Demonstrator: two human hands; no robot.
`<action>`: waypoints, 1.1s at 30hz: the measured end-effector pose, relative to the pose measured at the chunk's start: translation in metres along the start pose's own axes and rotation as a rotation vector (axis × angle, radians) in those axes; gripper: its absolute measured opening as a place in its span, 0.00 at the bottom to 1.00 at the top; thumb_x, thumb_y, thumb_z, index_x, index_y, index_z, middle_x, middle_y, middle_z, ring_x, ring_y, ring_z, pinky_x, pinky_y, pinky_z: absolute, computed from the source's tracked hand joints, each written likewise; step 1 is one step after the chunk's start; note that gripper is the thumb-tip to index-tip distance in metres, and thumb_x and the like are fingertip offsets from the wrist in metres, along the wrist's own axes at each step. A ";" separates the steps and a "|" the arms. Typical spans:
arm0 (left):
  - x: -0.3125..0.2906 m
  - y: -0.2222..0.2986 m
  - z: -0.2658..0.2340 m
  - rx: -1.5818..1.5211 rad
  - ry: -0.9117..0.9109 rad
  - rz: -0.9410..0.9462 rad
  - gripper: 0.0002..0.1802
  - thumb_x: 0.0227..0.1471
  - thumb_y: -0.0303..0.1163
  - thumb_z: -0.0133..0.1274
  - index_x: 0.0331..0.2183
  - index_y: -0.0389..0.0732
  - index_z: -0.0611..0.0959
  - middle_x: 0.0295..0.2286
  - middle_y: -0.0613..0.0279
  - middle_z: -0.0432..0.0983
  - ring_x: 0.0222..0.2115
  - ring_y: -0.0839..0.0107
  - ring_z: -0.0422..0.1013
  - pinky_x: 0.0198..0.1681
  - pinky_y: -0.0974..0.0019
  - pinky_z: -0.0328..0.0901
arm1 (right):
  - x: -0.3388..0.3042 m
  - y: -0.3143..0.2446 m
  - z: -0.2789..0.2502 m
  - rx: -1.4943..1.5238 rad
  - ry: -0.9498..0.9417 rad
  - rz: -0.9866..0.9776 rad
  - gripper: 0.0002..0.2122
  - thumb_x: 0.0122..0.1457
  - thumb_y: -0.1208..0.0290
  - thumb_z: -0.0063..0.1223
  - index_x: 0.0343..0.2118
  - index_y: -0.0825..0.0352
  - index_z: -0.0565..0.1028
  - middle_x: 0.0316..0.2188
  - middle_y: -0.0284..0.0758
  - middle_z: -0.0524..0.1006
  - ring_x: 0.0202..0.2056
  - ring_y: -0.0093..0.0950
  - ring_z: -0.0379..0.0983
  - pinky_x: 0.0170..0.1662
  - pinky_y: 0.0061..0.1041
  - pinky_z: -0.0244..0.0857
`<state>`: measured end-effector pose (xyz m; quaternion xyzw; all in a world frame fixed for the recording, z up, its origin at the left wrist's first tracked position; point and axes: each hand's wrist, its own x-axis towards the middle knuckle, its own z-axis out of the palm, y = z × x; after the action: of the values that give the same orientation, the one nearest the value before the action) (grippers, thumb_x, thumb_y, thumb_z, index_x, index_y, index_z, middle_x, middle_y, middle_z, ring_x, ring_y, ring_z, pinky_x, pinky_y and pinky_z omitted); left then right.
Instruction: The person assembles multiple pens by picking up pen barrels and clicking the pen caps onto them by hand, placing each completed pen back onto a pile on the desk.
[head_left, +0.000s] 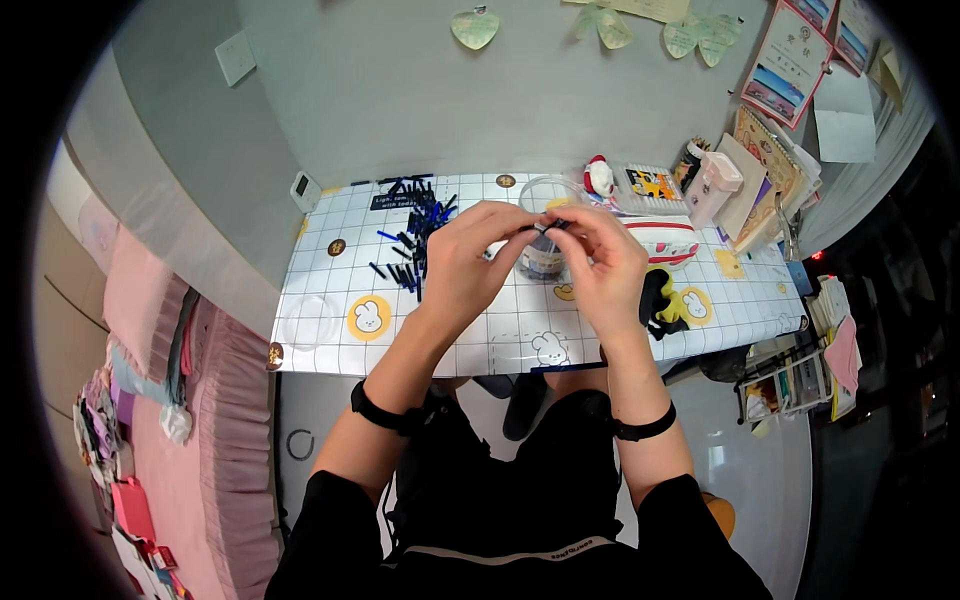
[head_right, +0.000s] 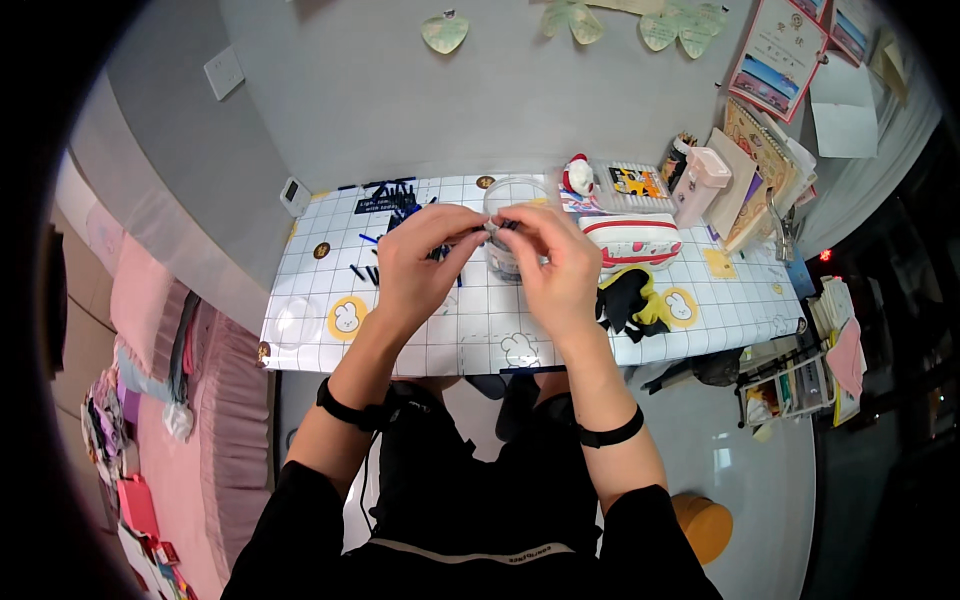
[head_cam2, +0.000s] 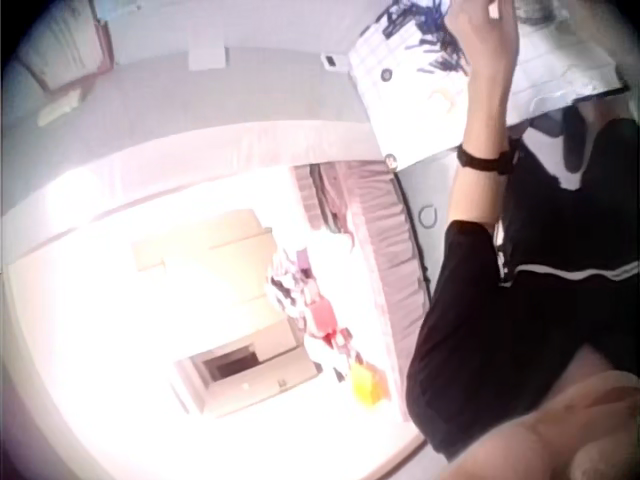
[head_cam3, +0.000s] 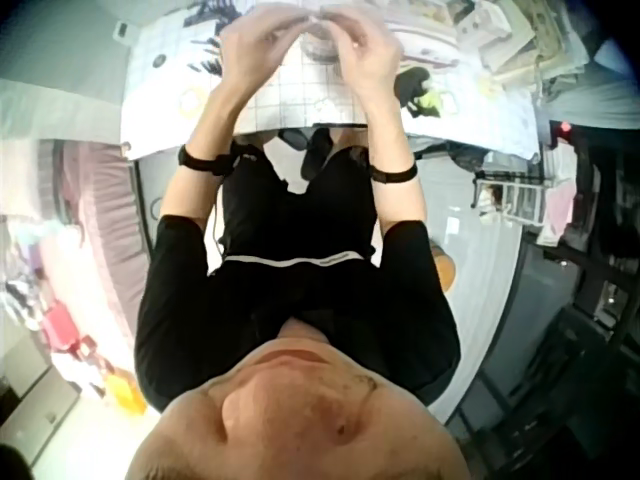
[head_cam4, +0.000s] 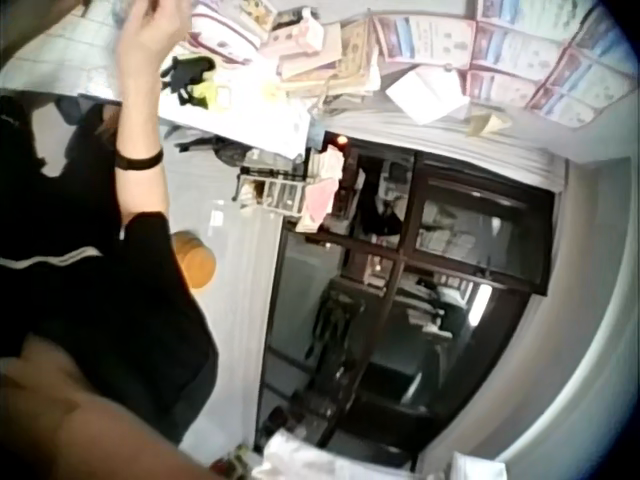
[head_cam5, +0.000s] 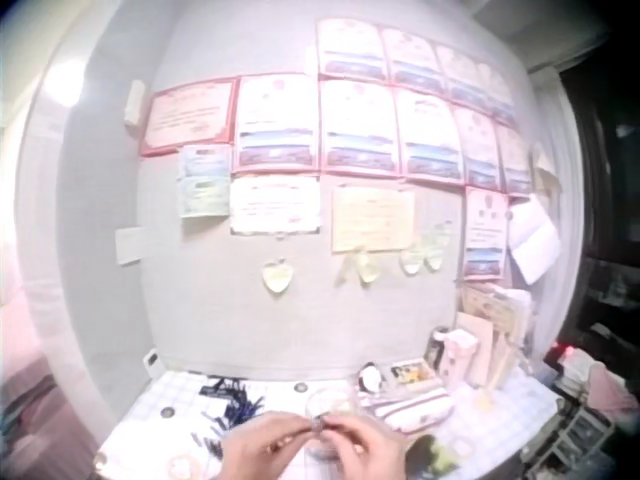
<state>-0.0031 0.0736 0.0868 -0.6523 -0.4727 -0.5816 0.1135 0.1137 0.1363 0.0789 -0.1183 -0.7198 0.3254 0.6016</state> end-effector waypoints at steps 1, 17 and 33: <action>0.005 0.001 0.004 0.004 0.012 0.002 0.06 0.35 0.22 0.51 0.24 0.38 0.77 0.21 0.60 0.71 0.20 0.70 0.68 0.21 0.75 0.62 | 0.005 0.000 -0.003 -0.057 0.025 -0.041 0.05 0.42 0.82 0.47 0.26 0.70 0.70 0.23 0.35 0.71 0.24 0.23 0.70 0.26 0.16 0.63; -0.002 -0.015 -0.002 0.296 0.033 -0.017 0.19 0.37 0.28 0.50 0.36 0.35 0.69 0.35 0.53 0.66 0.40 0.59 0.60 0.42 0.63 0.54 | 0.010 0.008 -0.010 -0.479 -0.018 -0.272 0.09 0.43 0.77 0.47 0.30 0.70 0.69 0.34 0.38 0.69 0.36 0.34 0.65 0.38 0.26 0.58; -0.097 -0.048 -0.053 0.561 -0.206 -0.463 0.19 0.36 0.16 0.37 0.37 0.29 0.66 0.40 0.47 0.60 0.42 0.55 0.57 0.45 0.63 0.53 | -0.056 0.016 0.060 -0.341 -0.720 -0.038 0.12 0.46 0.74 0.43 0.35 0.73 0.65 0.39 0.43 0.63 0.42 0.38 0.57 0.45 0.29 0.52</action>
<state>-0.0617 0.0147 -0.0005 -0.5266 -0.7576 -0.3711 0.1052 0.0674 0.0970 0.0210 -0.0815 -0.9304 0.2108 0.2885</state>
